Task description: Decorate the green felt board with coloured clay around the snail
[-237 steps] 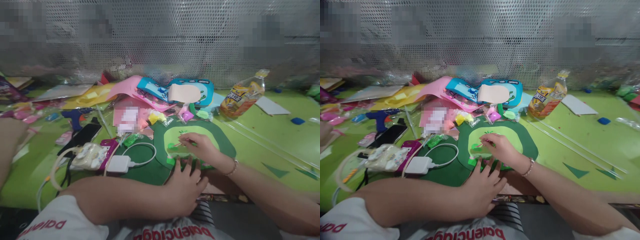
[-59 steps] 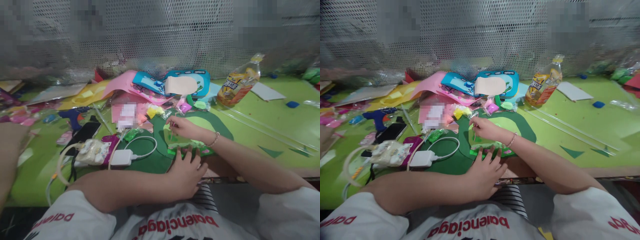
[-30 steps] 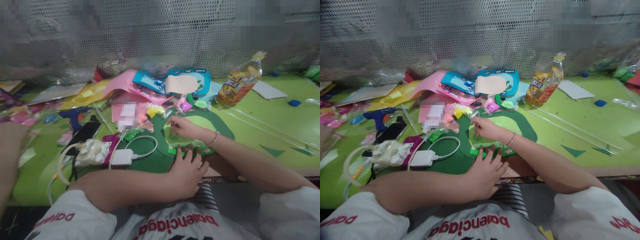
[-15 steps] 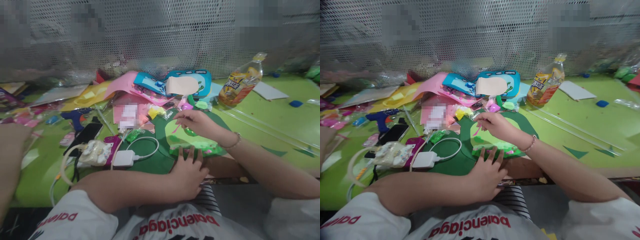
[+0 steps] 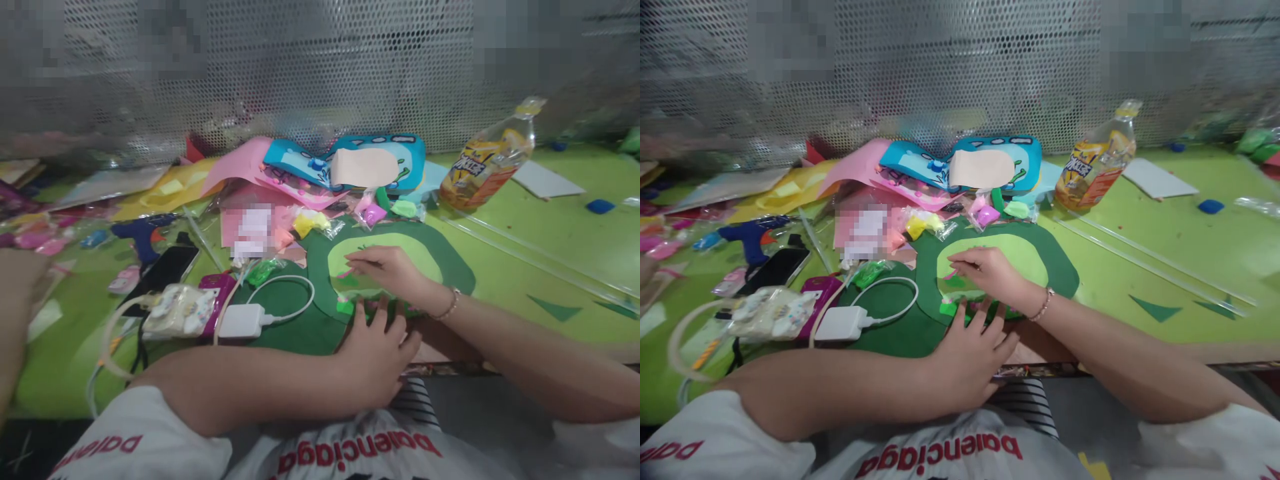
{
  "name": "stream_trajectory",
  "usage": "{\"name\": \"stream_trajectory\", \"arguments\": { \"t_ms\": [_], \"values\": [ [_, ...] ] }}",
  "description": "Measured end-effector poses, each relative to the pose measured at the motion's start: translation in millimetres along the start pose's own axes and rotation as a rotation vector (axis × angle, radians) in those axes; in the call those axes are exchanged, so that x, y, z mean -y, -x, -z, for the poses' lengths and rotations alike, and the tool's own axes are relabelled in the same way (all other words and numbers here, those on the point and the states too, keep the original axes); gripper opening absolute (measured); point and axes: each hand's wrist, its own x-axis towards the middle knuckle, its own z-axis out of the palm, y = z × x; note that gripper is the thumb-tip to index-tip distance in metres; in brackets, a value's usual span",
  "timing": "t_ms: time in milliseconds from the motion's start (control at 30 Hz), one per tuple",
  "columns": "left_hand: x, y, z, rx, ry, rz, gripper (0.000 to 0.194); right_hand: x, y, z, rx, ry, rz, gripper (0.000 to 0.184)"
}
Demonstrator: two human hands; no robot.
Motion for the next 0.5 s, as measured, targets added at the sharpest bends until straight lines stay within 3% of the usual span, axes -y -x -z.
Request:
{"name": "stream_trajectory", "arguments": {
  "t_ms": [200, 500],
  "values": [
    [0.4, 0.2, 1.1, 0.014, -0.004, 0.007, 0.069, 1.3, 1.9, -1.7, -0.015, 0.128, 0.120, 0.018],
    [-0.5, 0.3, 4.3, 0.032, -0.026, 0.013, 0.071, 1.2, 2.7, -0.6, -0.005, 0.126, 0.085, 0.019]
  ]
}}
